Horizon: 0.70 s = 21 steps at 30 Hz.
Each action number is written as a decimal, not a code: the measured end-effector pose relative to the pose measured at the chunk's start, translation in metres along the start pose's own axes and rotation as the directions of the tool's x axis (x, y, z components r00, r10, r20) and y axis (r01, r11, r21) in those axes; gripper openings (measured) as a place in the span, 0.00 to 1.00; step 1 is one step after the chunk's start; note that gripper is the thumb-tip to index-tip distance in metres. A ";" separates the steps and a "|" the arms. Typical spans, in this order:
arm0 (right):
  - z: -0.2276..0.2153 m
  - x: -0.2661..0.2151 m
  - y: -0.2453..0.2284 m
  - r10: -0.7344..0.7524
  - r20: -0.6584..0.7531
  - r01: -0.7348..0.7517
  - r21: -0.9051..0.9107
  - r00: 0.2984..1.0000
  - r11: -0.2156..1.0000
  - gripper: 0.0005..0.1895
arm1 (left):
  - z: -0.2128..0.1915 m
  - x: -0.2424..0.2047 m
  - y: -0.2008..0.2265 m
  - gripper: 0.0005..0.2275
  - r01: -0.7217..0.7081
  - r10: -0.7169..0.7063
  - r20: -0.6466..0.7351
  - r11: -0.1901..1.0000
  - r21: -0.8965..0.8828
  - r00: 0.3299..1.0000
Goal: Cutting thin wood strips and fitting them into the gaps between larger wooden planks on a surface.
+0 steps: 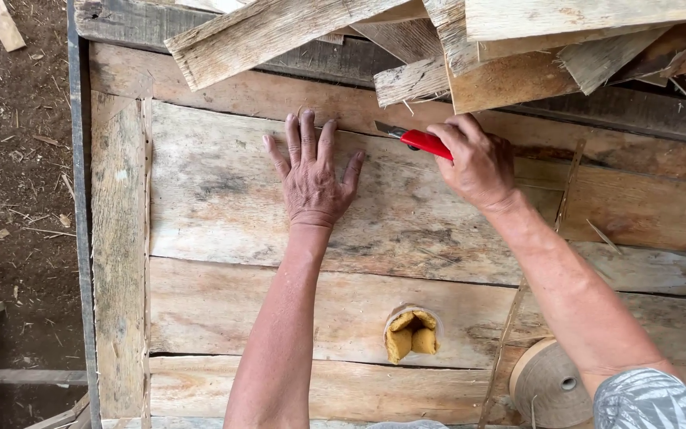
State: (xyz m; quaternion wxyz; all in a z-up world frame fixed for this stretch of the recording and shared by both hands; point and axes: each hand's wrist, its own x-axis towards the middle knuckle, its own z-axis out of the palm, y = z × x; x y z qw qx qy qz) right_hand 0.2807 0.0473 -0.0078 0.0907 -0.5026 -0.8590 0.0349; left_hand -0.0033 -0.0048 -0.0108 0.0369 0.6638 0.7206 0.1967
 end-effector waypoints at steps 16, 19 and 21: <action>0.002 -0.009 0.000 -0.191 -0.382 0.104 -0.238 0.904 0.966 0.10 | 0.027 0.015 -0.011 0.12 -0.033 0.035 -0.119 0.999 0.016 0.992; 0.003 -0.005 -0.002 -0.184 -0.429 0.105 -0.199 0.884 0.974 0.08 | 0.029 0.020 -0.013 0.09 -0.062 0.055 -0.196 0.998 -0.029 0.979; 0.005 -0.009 -0.001 -0.183 -0.438 0.104 -0.197 0.880 0.975 0.07 | 0.026 0.017 -0.011 0.09 -0.073 0.063 -0.232 0.997 -0.034 0.971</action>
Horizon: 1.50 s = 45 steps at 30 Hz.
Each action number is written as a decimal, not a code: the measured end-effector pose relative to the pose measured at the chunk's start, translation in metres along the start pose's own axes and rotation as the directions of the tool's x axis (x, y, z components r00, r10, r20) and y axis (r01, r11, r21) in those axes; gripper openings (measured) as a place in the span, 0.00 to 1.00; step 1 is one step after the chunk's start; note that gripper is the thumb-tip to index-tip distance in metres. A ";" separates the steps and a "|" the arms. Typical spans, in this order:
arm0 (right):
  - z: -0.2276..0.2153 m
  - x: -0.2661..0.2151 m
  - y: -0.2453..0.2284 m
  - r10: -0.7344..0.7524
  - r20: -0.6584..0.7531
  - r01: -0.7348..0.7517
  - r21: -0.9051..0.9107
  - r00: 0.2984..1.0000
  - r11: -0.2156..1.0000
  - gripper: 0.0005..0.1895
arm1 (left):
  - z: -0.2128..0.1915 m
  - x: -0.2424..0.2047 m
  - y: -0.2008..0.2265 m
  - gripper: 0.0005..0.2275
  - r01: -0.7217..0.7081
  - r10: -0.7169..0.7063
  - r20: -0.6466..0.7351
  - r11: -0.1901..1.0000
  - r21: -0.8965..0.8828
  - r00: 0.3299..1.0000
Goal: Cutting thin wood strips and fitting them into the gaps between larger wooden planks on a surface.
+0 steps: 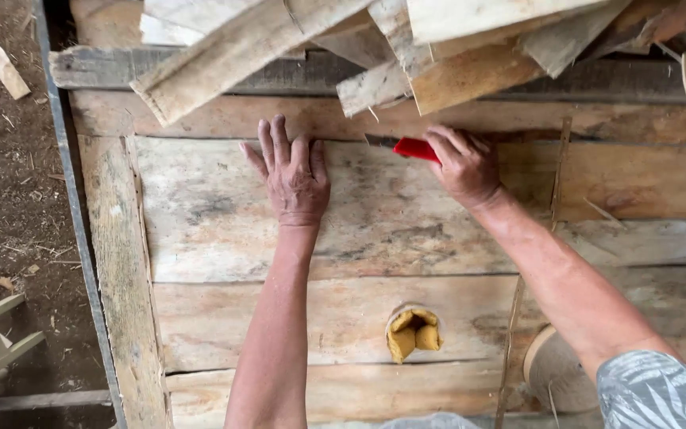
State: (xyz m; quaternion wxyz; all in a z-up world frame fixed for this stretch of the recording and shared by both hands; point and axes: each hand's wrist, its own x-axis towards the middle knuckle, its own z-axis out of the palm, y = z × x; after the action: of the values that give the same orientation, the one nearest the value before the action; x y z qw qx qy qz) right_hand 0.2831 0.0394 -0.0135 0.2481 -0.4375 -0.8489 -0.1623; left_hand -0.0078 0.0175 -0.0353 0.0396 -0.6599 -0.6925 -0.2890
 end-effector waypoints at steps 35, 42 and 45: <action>0.018 -0.030 0.005 0.222 0.054 -0.229 0.211 0.973 0.950 0.12 | -0.016 0.005 -0.001 0.07 -0.042 0.061 0.108 0.985 -0.166 0.992; 0.025 -0.035 0.009 0.212 0.075 -0.224 0.243 0.974 0.944 0.10 | -0.027 -0.007 -0.001 0.17 -0.129 0.139 0.157 0.989 -0.072 0.978; 0.002 -0.022 -0.013 0.254 0.083 -0.265 0.419 0.964 0.869 0.27 | -0.046 -0.006 -0.003 0.20 -0.139 0.173 0.429 0.984 -0.110 0.886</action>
State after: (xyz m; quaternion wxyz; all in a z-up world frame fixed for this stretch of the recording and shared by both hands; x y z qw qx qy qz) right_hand 0.2830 0.0190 -0.0279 0.3466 -0.4846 -0.8003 0.0673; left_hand -0.0245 -0.0086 -0.0012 -0.1188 -0.7623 -0.6169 -0.1554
